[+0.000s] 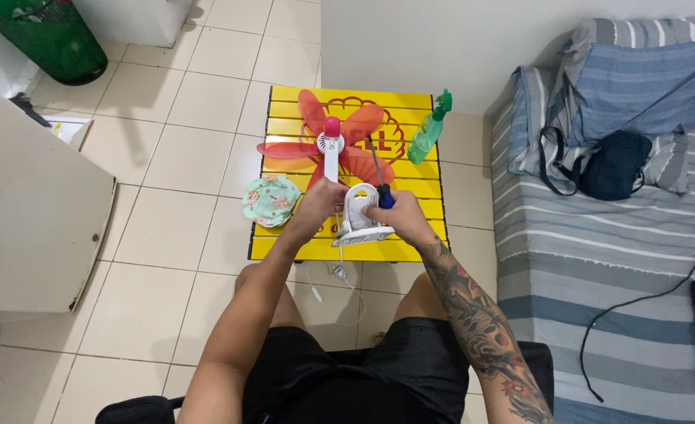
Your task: The person uses a screwdriver to remove screws from the base of a small electric fan. They detach the base from the fan's neck and set it aside on the table.
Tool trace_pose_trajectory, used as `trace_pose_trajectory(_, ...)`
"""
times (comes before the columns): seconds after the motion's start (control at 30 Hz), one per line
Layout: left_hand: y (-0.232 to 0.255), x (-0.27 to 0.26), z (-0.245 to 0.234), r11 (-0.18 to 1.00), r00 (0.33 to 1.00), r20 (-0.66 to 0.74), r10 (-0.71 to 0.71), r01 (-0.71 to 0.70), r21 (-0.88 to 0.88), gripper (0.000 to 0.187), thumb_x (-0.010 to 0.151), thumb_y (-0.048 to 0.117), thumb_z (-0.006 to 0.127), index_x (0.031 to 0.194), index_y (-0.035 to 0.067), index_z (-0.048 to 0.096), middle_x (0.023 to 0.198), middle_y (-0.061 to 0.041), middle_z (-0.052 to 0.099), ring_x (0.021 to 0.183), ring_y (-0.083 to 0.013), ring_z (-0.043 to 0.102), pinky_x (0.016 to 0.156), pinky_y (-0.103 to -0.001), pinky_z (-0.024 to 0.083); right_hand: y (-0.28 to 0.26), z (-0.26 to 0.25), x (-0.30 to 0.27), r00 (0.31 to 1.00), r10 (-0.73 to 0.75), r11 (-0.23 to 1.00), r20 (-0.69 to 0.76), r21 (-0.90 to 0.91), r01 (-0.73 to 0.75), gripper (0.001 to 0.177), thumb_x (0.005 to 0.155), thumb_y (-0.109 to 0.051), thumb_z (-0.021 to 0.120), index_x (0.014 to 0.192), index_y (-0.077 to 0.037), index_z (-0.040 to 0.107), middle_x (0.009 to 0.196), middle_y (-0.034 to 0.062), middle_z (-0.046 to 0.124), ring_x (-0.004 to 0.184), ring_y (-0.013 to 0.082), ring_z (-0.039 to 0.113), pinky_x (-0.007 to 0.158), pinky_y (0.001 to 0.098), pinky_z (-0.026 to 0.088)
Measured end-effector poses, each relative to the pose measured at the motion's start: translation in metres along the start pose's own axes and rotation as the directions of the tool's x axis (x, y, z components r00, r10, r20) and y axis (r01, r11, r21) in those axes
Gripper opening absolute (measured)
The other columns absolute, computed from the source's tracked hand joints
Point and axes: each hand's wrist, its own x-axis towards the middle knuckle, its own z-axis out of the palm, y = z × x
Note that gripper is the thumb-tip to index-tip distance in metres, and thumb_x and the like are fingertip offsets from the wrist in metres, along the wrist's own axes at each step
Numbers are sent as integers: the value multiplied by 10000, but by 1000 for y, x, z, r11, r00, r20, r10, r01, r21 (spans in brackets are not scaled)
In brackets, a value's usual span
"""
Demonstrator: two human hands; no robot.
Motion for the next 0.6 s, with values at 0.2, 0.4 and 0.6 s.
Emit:
trace_pose_trajectory(0.2, -13, -9, -12, 969, 970, -87, 225, -214, 122, 267, 1099, 230, 436, 934, 37, 519, 786, -41, 547, 661, -120, 523, 611, -265, 457, 8, -2, 0, 999, 35, 999, 35, -13, -34, 204, 856, -139, 816, 950, 30, 749, 759, 7, 674, 633, 89, 595, 570, 273, 482)
trace_pose_trajectory(0.4, 6, -18, 1, 935, 984, -136, 115, -62, 349, 214, 1038, 165, 583, 1108, 28, 733, 737, -42, 557, 649, -106, 519, 570, -262, 426, 14, -2, 1, 999, -1, 999, 49, 48, -1, 185, 857, -138, 807, 958, 9, 759, 774, -6, 694, 647, 68, 613, 576, 259, 497)
trace_pose_trajectory(0.6, 22, -18, 5, 839, 975, 31, 219, -204, 505, 307, 974, 61, 604, 1250, 15, 733, 960, -36, 650, 833, -128, 640, 790, -273, 540, 11, -2, 3, 999, 28, 992, 43, 122, -33, 213, 851, -138, 795, 984, 20, 746, 820, 10, 736, 684, 83, 672, 617, 263, 548)
